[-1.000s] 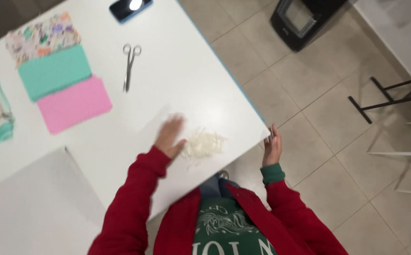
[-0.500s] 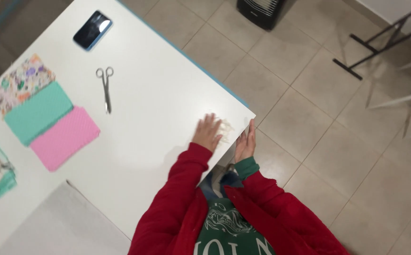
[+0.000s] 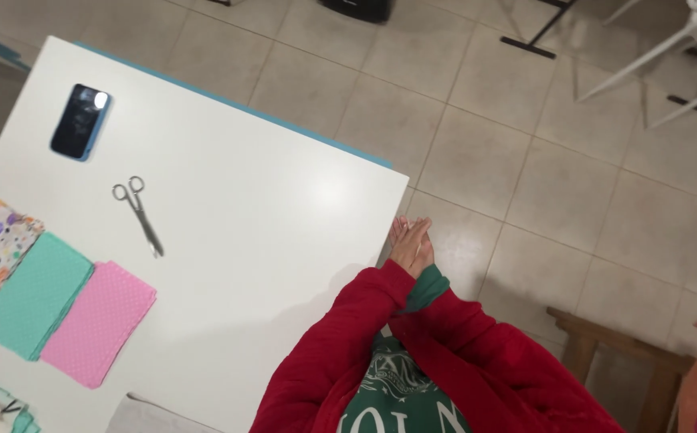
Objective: The person folds small white fabric pieces on a white table, then moves to a second table with an orange striped cloth to continue folding and stacking the items. The person handles the fabric by hand, arranging the folded pieces into neat piles.
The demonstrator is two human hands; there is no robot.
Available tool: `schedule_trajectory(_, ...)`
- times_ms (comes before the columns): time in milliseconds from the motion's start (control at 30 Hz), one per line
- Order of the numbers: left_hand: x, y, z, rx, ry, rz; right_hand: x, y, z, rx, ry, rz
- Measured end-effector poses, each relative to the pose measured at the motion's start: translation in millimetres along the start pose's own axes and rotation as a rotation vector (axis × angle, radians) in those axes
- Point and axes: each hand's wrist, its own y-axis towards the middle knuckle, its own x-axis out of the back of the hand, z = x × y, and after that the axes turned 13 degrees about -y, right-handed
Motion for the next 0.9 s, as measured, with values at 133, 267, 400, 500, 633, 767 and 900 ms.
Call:
schedule_trajectory(133, -7.8, -11.4, -10.6, 0.132, -0.033, 0.202, 12.4, 1.6, 0.5, -0.041, 0.067, 0.035)
schedule_trajectory(267, 35.5, -12.3, -76.0, 0.105, -0.293, 0.07, 34.5, 7.4, -1.1, -0.096, 0.134, 0.079)
schedule_trajectory(400, 159.2, -16.1, -18.2, -0.003, 0.168, -0.093, 81.8, 30.2, 16.3, -0.173, 0.247, 0.254)
schedule_trajectory(500, 167.1, 22.8, -35.0, 0.098, 0.875, -0.183, 93.5, 38.8, 54.2, -0.133, 0.209, 0.333)
schedule_trajectory(633, 70.0, 88.4, -38.9, 0.196, 0.844, 0.22, 89.3, 62.7, 124.8, -0.093, 0.226, 0.302)
schedule_trajectory(767, -75.1, 146.9, 32.2, 0.075, 0.059, 0.252, 83.9, 116.5, 209.3, -0.002, 0.186, 0.316)
schedule_trajectory(900, -104.3, 227.3, 39.4, -0.04, 0.084, 0.412, 85.5, 163.1, 306.9, -0.034, 0.224, 0.298)
